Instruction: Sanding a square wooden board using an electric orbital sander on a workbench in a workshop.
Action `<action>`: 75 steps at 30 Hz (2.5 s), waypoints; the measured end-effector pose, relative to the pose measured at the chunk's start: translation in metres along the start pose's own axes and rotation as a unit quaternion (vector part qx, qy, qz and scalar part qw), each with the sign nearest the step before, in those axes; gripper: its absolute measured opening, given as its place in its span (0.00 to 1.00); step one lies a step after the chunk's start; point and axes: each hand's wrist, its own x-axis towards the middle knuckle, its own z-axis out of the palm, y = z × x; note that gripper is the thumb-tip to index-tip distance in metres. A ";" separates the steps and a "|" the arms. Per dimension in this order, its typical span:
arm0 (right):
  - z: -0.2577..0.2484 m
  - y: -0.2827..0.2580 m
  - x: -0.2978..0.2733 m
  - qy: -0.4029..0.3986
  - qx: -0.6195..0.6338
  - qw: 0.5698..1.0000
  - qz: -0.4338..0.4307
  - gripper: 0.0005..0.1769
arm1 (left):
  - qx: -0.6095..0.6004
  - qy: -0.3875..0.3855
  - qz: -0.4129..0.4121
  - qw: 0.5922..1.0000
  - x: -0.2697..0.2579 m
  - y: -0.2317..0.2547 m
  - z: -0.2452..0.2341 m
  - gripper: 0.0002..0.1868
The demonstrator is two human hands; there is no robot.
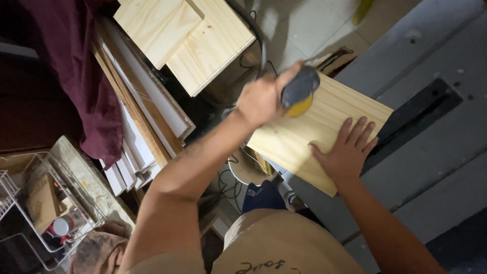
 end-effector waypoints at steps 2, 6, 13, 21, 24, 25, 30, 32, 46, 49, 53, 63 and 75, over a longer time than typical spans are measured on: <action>0.000 -0.001 0.000 0.019 0.002 1.000 -0.007 0.66 | -0.037 0.029 -0.014 0.999 0.033 -0.004 0.003 0.54; -0.008 -0.006 0.001 -0.107 -0.008 0.992 0.066 0.72 | -0.081 0.074 0.030 0.994 0.051 0.005 -0.025 0.52; 0.008 0.007 -0.007 0.007 -0.013 1.000 0.017 0.55 | -0.108 0.073 0.103 0.986 0.034 0.035 -0.007 0.47; 0.022 0.017 -0.008 -0.007 0.043 0.999 0.029 0.45 | -0.072 -0.119 0.014 0.990 -0.090 0.055 -0.057 0.50; 0.017 0.015 -0.007 -0.014 0.043 0.999 0.022 0.44 | -0.033 -0.132 0.015 0.991 -0.125 0.040 -0.040 0.55; 0.018 0.015 -0.007 -0.012 0.040 0.999 0.020 0.44 | -0.034 -0.135 0.007 0.990 -0.135 0.036 -0.030 0.56; 0.014 0.009 -0.005 0.006 0.034 0.999 0.018 0.43 | -0.025 -0.177 -0.005 0.984 -0.150 0.042 -0.037 0.60; 0.017 0.011 -0.005 0.007 0.036 0.999 0.012 0.44 | -0.034 -0.149 0.004 0.988 -0.141 0.048 -0.037 0.59; 0.007 0.005 -0.006 0.060 -0.016 0.998 0.009 0.45 | -0.045 0.070 -0.011 0.996 0.038 0.019 -0.015 0.54; -0.001 0.003 -0.004 0.050 -0.029 0.998 0.008 0.44 | -0.076 0.078 -0.002 0.994 0.055 0.027 -0.022 0.54; 0.005 0.030 -0.003 0.025 0.039 0.999 -0.018 0.40 | -0.053 0.072 0.042 0.995 0.051 0.038 -0.005 0.54; 0.016 0.105 0.026 0.100 -0.051 0.982 -0.150 0.34 | -0.042 -0.040 -0.038 0.998 -0.100 0.049 -0.031 0.53; 0.019 0.096 0.025 0.024 0.058 0.992 -0.112 0.31 | -0.087 0.021 -0.147 0.985 -0.181 0.045 -0.008 0.57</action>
